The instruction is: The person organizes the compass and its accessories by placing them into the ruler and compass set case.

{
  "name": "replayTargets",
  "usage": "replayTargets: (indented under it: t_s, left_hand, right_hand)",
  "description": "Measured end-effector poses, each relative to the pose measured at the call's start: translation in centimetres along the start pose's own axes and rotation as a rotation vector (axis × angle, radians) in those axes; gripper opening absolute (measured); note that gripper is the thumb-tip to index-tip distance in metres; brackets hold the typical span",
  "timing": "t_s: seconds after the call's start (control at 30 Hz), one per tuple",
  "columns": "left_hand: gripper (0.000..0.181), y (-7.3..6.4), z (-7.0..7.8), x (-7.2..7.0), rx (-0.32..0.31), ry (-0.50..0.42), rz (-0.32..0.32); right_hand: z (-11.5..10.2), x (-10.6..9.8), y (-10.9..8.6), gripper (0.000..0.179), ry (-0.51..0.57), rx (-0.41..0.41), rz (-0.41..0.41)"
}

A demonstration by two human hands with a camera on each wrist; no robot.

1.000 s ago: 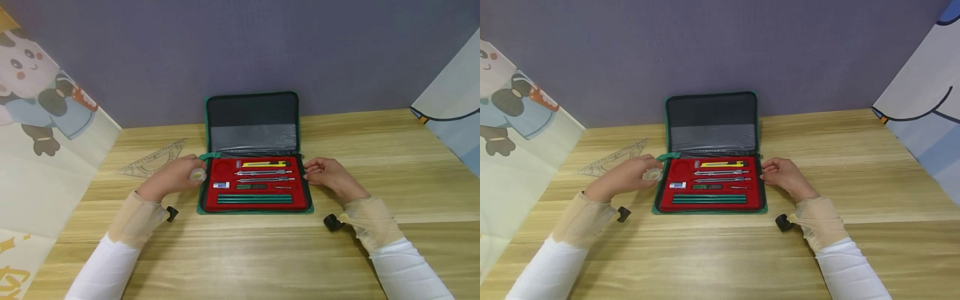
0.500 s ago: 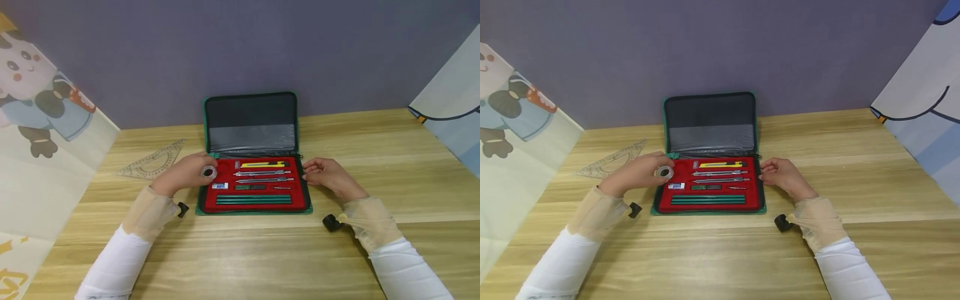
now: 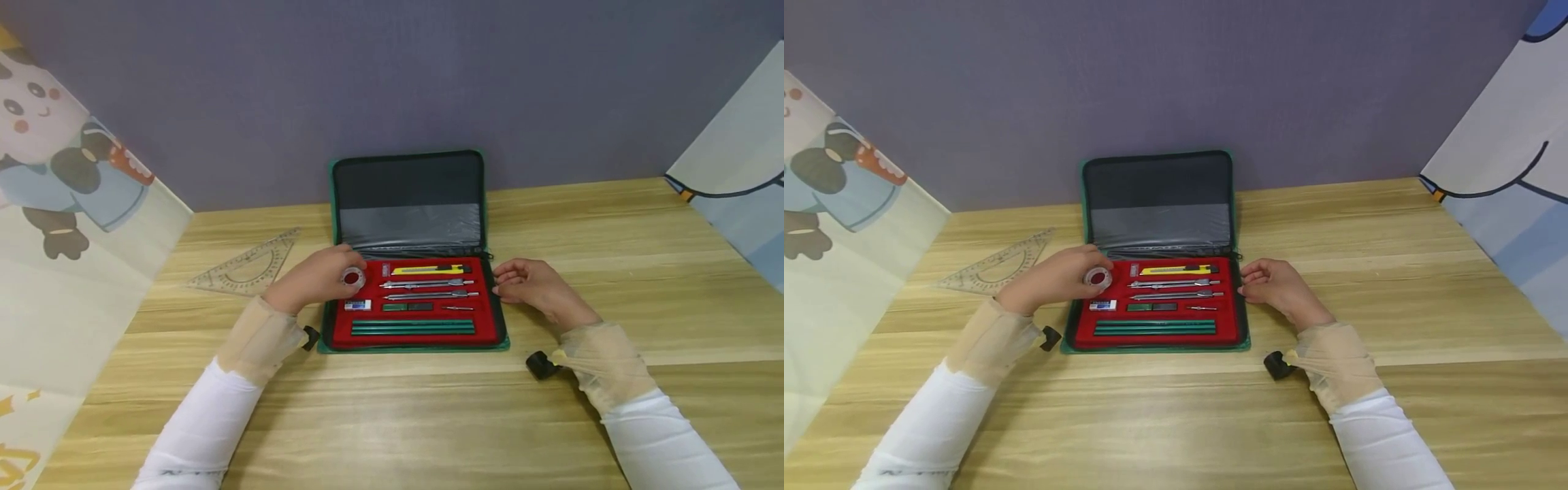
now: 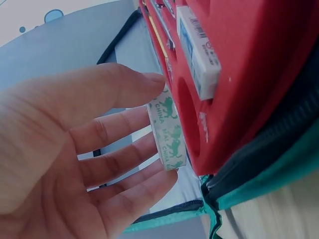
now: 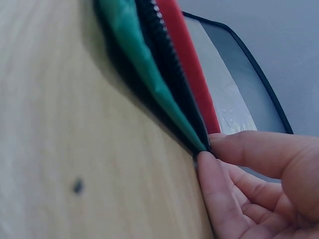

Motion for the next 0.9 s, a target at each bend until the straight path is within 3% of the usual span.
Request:
replayTargets:
  t_s: [0.9]
  left_hand:
    - [0.034,1.9,-0.3,1.1,-0.052,0.024,-0.020]
  right_hand:
    - [0.1,0.0,0.1,0.042,0.007,-0.004,0.005]
Point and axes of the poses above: each hand's wrist, its own y-axis towards the middle knuckle, its own x-axis out of the palm, z = x × y, the point moved 6 cm from there along y, towards the middle knuckle
